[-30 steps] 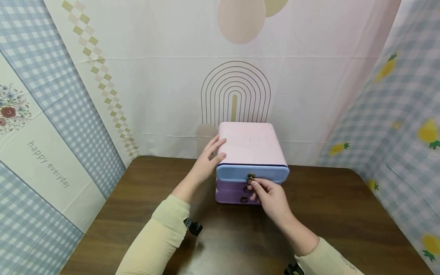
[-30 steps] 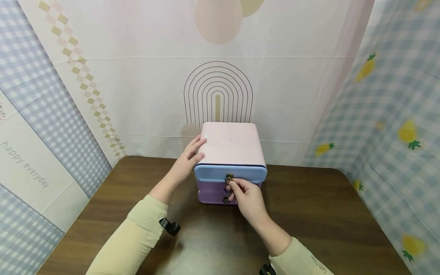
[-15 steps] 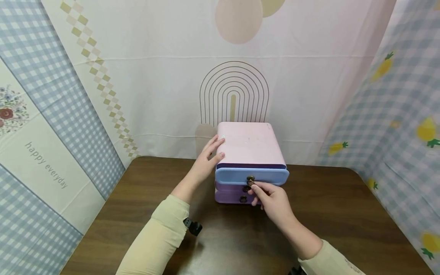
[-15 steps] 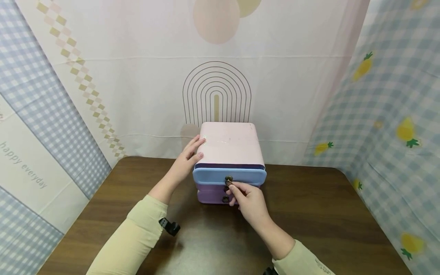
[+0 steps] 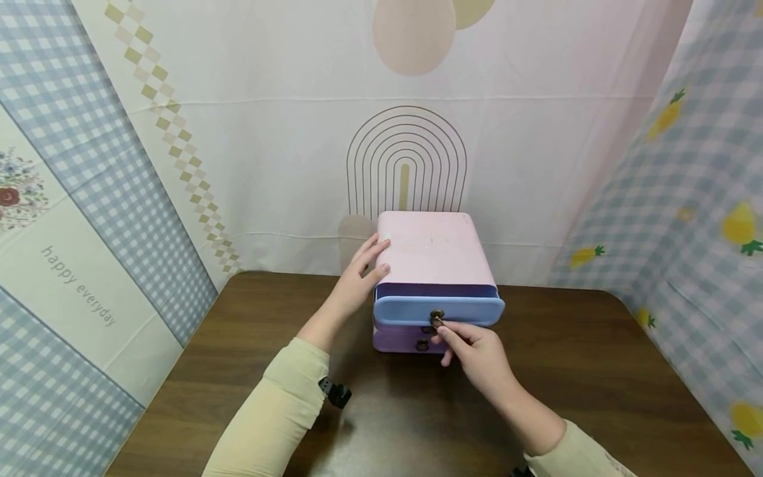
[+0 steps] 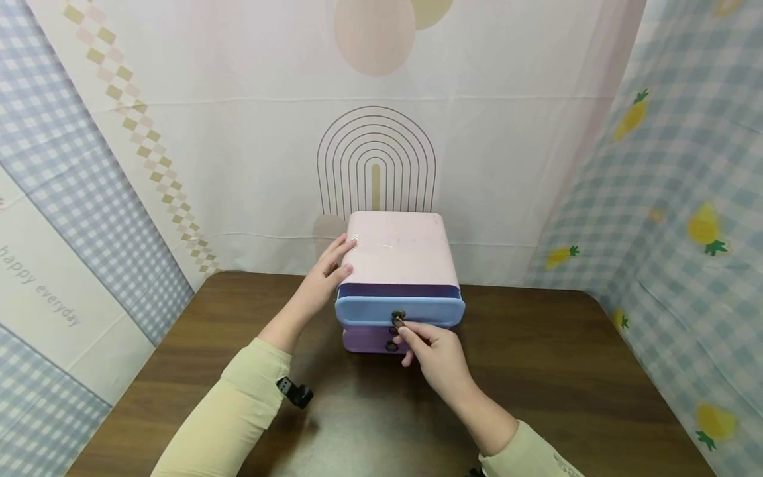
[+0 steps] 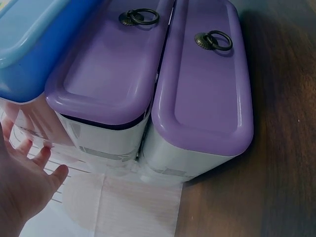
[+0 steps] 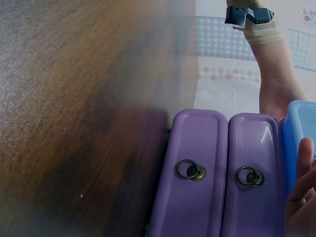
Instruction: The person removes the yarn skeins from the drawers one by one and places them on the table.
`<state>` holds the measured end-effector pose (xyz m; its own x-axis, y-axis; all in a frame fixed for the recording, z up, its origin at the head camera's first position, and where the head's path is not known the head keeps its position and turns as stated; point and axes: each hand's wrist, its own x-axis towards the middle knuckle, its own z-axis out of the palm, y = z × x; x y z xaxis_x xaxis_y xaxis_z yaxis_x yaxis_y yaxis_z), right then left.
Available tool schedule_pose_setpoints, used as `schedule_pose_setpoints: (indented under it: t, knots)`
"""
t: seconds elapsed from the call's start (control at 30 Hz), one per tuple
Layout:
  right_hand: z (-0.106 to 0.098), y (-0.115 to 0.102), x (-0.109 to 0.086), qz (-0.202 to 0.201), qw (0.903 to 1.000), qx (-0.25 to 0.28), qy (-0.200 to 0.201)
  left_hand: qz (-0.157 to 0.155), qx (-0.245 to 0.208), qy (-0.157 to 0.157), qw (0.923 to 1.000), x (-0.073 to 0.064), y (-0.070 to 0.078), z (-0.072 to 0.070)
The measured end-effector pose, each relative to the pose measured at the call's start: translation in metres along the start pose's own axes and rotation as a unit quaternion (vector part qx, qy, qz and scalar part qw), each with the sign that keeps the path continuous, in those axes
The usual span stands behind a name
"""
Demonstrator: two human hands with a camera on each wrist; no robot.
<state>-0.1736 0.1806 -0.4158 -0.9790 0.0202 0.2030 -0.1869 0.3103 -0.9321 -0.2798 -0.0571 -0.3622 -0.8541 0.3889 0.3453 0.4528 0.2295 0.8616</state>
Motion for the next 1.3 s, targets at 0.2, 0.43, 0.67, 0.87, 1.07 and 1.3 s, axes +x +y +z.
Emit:
schedule_pose_setpoints:
  t: [0.2, 0.43, 0.67, 0.87, 1.07, 1.3]
  knots:
    - [0.001, 0.002, -0.005, -0.001, 1.0000, 0.003, 0.002, 0.001, -0.003, 0.003, 1.0000, 0.000, -0.002, 0.001]
    - [0.001, 0.003, -0.013, 0.003, 0.9999, 0.008, -0.011, 0.002, -0.004, 0.009, 1.0000, -0.001, -0.004, 0.002]
    - [0.001, 0.004, -0.021, 0.006, 0.9998, 0.000, -0.021, 0.003, -0.008, 0.009, 0.9999, -0.001, -0.005, 0.003]
    - [0.001, 0.005, -0.029, -0.004, 0.9996, -0.002, -0.027, 0.006, -0.007, 0.009, 0.9999, 0.000, -0.005, 0.003]
    - [0.000, 0.006, -0.036, -0.005, 0.9993, -0.002, -0.037, 0.005, -0.004, 0.007, 1.0000, 0.000, -0.005, 0.003]
    - [-0.001, 0.004, -0.041, -0.013, 0.9990, 0.000, -0.042, 0.005, -0.006, 0.009, 0.9999, 0.001, -0.003, 0.002]
